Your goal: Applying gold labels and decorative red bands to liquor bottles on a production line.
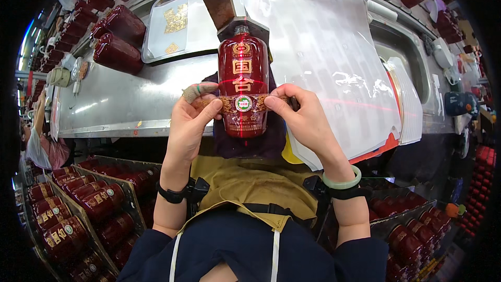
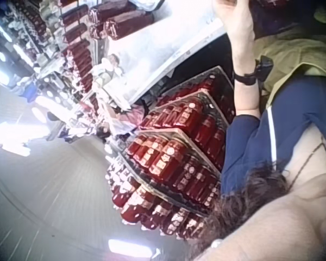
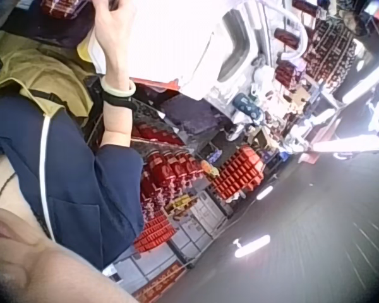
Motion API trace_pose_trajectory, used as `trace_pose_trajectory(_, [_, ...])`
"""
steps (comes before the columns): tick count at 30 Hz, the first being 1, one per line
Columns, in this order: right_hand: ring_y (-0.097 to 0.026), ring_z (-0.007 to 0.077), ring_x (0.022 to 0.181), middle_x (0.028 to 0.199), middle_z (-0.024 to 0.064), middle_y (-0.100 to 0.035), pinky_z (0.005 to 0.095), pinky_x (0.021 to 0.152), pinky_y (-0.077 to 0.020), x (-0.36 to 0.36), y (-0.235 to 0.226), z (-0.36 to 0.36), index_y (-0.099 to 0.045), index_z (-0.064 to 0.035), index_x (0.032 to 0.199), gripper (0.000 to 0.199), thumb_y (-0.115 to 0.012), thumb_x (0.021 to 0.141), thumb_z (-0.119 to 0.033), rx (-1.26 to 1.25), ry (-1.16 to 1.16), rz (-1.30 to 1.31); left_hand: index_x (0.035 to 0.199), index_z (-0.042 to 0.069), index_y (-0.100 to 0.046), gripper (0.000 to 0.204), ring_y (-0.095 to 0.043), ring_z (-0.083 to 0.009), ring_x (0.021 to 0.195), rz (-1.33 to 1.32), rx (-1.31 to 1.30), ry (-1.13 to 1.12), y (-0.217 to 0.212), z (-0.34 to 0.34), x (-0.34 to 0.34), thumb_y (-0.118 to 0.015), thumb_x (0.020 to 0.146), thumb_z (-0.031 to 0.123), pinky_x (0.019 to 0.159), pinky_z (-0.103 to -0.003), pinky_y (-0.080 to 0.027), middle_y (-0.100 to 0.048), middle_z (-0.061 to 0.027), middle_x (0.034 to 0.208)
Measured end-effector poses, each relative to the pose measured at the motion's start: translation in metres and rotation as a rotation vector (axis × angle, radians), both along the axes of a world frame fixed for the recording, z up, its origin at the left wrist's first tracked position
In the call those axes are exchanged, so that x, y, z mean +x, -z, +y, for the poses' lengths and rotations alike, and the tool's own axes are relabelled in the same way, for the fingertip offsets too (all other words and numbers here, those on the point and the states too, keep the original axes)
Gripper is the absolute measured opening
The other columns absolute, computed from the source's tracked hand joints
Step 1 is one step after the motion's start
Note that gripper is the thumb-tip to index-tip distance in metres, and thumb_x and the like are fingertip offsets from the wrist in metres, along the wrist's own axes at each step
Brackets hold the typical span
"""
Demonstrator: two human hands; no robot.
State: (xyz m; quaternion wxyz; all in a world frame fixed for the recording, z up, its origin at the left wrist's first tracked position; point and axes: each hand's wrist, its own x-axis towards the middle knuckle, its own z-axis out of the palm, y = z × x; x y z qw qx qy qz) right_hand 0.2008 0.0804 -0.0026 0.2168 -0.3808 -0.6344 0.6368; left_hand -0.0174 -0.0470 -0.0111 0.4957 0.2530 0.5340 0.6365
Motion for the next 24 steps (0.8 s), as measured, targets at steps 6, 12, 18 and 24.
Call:
trace_pose_trajectory(6, [-0.05,0.0032,0.076,0.082,-0.0047,-0.063,0.0236,0.068,-0.0405,0.0004,0.0005,0.0005,-0.072,0.001,0.1,0.019,-0.072,0.103,-0.018,0.026,-0.003,0.017,0.129,0.001,-0.065,0.033,-0.066,-0.0109,0.091,0.017,-0.01,-0.008,0.0008,0.0003,0.0006,-0.077,0.099,0.006,0.082,-0.028,-0.056,-0.071,-0.0037,0.1])
trace_pose_trajectory(12, [-0.048,0.0031,0.076,0.082,-0.0053,-0.062,0.0234,0.068,-0.0398,0.0004,0.0019,0.0,-0.072,0.0004,0.1,0.019,-0.073,0.103,-0.018,0.013,-0.004,0.017,0.129,0.001,-0.065,0.033,-0.067,-0.0109,0.092,0.017,-0.003,-0.007,0.0017,0.0006,0.0002,-0.077,0.098,0.005,0.082,-0.028,-0.056,-0.071,-0.0038,0.1])
trace_pose_trajectory(18, [-0.049,0.0029,0.076,0.082,-0.0058,-0.062,0.0235,0.067,-0.0399,0.0008,0.0035,-0.0009,-0.072,0.0011,0.1,0.019,-0.073,0.103,-0.018,0.016,-0.005,0.002,0.13,0.001,-0.064,0.036,-0.067,-0.011,0.093,0.018,0.0,-0.003,0.0004,0.0,0.0004,-0.078,0.097,0.005,0.082,-0.028,-0.055,-0.071,-0.0038,0.101])
trace_pose_trajectory(24, [-0.047,0.0022,0.074,0.081,-0.0067,-0.061,0.0233,0.066,-0.0381,0.0006,0.002,0.0013,-0.071,0.0004,0.099,0.02,-0.073,0.103,-0.019,0.03,-0.011,-0.004,0.129,0.001,-0.063,0.036,-0.067,-0.0112,0.094,0.023,-0.024,0.001,-0.0033,0.0003,-0.0003,-0.078,0.097,0.004,0.082,-0.028,-0.055,-0.07,-0.0037,0.102])
